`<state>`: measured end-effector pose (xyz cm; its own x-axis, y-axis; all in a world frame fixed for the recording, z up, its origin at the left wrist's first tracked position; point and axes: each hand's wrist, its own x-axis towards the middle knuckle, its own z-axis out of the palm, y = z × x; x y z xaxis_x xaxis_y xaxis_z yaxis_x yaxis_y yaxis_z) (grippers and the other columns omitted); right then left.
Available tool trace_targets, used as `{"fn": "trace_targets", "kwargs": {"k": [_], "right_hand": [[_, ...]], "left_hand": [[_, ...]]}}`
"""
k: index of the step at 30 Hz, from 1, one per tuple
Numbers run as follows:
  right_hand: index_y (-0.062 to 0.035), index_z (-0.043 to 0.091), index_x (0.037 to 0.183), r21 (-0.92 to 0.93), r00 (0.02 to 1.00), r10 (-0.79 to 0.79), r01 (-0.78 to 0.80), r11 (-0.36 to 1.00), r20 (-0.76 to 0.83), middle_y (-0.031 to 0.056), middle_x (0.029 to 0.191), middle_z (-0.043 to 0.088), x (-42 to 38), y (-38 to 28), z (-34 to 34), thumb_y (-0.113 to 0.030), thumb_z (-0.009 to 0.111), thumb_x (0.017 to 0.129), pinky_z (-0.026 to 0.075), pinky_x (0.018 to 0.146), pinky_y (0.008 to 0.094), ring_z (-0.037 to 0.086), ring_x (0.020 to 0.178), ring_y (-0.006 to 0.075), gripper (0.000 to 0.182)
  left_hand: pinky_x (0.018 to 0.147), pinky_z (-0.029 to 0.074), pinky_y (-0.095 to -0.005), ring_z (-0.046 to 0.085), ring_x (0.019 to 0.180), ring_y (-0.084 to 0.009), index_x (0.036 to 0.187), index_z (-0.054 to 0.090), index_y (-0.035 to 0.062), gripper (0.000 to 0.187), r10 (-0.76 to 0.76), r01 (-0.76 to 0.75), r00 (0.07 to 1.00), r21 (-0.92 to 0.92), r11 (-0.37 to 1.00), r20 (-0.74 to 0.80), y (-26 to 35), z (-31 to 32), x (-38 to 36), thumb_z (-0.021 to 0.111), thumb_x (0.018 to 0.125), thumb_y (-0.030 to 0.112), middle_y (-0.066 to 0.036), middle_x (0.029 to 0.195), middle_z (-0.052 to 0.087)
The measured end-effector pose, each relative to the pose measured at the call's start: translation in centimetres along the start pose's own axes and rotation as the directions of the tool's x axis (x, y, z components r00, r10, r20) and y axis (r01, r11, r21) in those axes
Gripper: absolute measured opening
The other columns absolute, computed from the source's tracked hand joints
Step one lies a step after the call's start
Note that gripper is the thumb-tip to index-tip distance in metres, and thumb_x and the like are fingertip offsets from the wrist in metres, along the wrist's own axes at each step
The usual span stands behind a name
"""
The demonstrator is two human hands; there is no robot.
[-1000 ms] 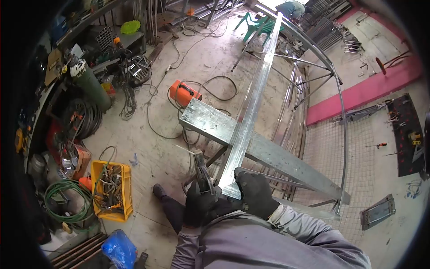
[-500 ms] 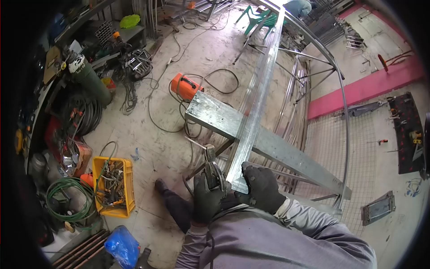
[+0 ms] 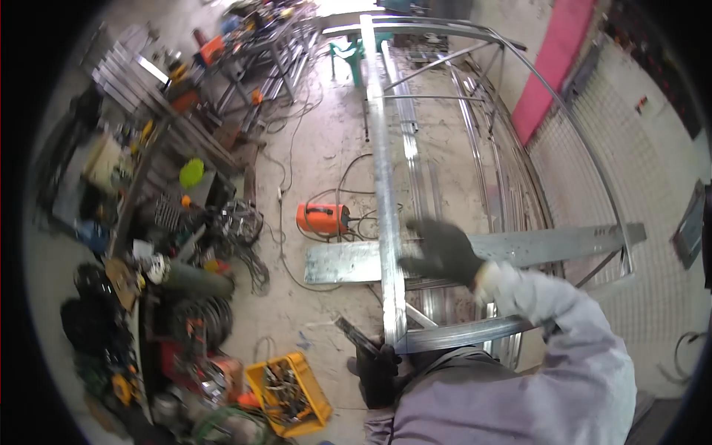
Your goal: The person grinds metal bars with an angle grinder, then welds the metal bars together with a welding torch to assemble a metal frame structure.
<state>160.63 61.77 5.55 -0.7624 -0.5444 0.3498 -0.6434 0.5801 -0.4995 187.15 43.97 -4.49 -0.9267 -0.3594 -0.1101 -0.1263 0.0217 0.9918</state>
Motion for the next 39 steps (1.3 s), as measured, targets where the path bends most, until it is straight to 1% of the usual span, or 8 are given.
{"fn": "trace_targets", "kwargs": {"k": [8, 14, 20, 21, 24, 29, 35, 39], "right_hand": [[0.0047, 0.050, 0.155, 0.200, 0.624, 0.781, -0.761, 0.618, -0.038, 0.0288, 0.150, 0.063, 24.2, 15.0, 4.9, -0.073, 0.076, 0.082, 0.049, 0.115, 0.0453, 0.063, 0.138, 0.0411, 0.110], [-0.0014, 0.058, 0.150, 0.175, 0.539, 0.838, -0.836, 0.520, 0.083, 0.0252, 0.150, 0.064, 31.9, 16.8, 6.2, -0.068, 0.085, 0.073, 0.052, 0.113, 0.0475, 0.065, 0.135, 0.0386, 0.105], [-0.0128, 0.075, 0.136, -0.118, 0.499, 0.865, -0.863, 0.491, -0.054, 0.0129, 0.139, 0.075, 36.6, 17.4, 5.4, -0.057, 0.086, 0.075, 0.058, 0.106, 0.0423, 0.073, 0.127, 0.0282, 0.077], [-0.0132, 0.076, 0.135, -0.136, 0.520, 0.853, -0.849, 0.510, -0.047, 0.0124, 0.139, 0.075, 37.2, 18.2, 5.8, -0.056, 0.084, 0.076, 0.058, 0.106, 0.0417, 0.073, 0.127, 0.0270, 0.073], [-0.0130, 0.078, 0.131, -0.211, 0.513, 0.858, -0.841, 0.498, -0.018, 0.0113, 0.139, 0.075, 40.0, 21.6, 7.3, -0.055, 0.078, 0.081, 0.057, 0.105, 0.0402, 0.073, 0.127, 0.0248, 0.065], [-0.0090, 0.083, 0.111, -0.224, 0.522, 0.850, -0.822, 0.524, 0.072, 0.0076, 0.101, 0.082, 41.1, 21.4, 6.5, -0.053, 0.077, 0.086, 0.058, 0.091, 0.0365, 0.078, 0.095, 0.0190, 0.051], [-0.0096, 0.081, 0.122, -0.289, 0.578, 0.813, -0.769, 0.570, 0.067, 0.0134, 0.124, 0.079, 42.9, 24.2, 7.4, -0.059, 0.076, 0.084, 0.057, 0.097, 0.0421, 0.076, 0.113, 0.0227, 0.062], [-0.0097, 0.081, 0.123, -0.336, 0.585, 0.810, -0.755, 0.563, 0.043, 0.0135, 0.125, 0.079, 43.4, 24.9, 7.9, -0.059, 0.076, 0.085, 0.057, 0.097, 0.0421, 0.076, 0.114, 0.0228, 0.062]], "left_hand": [[0.061, 0.044, -0.0259, 0.052, 0.072, -0.0080, 0.105, 0.058, 0.0071, 0.010, -0.280, 0.249, 0.955, -0.251, 0.935, -0.097, 3.9, 0.2, 0.1, 0.065, 0.100, 0.003, 0.003, 0.088, 0.051], [0.061, 0.047, -0.0270, 0.055, 0.070, -0.0099, 0.109, 0.056, 0.0076, 0.011, -0.363, 0.308, 0.927, -0.367, 0.878, -0.089, 1.5, -0.7, -0.4, 0.065, 0.103, 0.005, 0.000, 0.087, 0.055], [0.061, 0.042, -0.0292, 0.056, 0.072, -0.0110, 0.106, 0.058, 0.0018, 0.009, -0.131, 0.158, 0.983, 0.226, 0.961, -0.129, 2.8, 0.2, 0.1, 0.065, 0.102, 0.005, -0.001, 0.088, 0.057], [0.063, 0.044, -0.0302, 0.055, 0.073, -0.0118, 0.110, 0.062, 0.0002, 0.014, -0.228, 0.219, 0.954, -0.065, 0.974, -0.194, 3.8, 1.4, 0.1, 0.069, 0.099, 0.006, 0.000, 0.088, 0.058], [0.066, 0.048, -0.0297, 0.058, 0.075, -0.0121, 0.114, 0.065, 0.0002, 0.019, -0.489, 0.448, 0.850, -0.221, 0.866, -0.195, 4.5, 0.9, -0.3, 0.073, 0.098, 0.007, 0.000, 0.091, 0.063], [0.069, 0.051, -0.0280, 0.063, 0.079, -0.0111, 0.118, 0.066, 0.0019, 0.029, -0.354, 0.345, 0.914, -0.080, 0.935, -0.197, 1.3, 0.0, -0.8, 0.080, 0.093, 0.007, -0.002, 0.097, 0.069], [0.072, 0.054, -0.0321, 0.065, 0.080, -0.0138, 0.119, 0.067, 0.0029, 0.032, -0.435, 0.381, 0.887, -0.289, 0.878, -0.154, 5.1, 0.6, 4.4, 0.082, 0.090, 0.006, -0.005, 0.099, 0.070], [0.073, 0.055, -0.0329, 0.065, 0.080, -0.0145, 0.120, 0.067, 0.0037, 0.032, -0.434, 0.385, 0.891, -0.285, 0.878, -0.135, -4.1, 2.3, -0.8, 0.081, 0.092, 0.007, -0.004, 0.099, 0.071]]}}
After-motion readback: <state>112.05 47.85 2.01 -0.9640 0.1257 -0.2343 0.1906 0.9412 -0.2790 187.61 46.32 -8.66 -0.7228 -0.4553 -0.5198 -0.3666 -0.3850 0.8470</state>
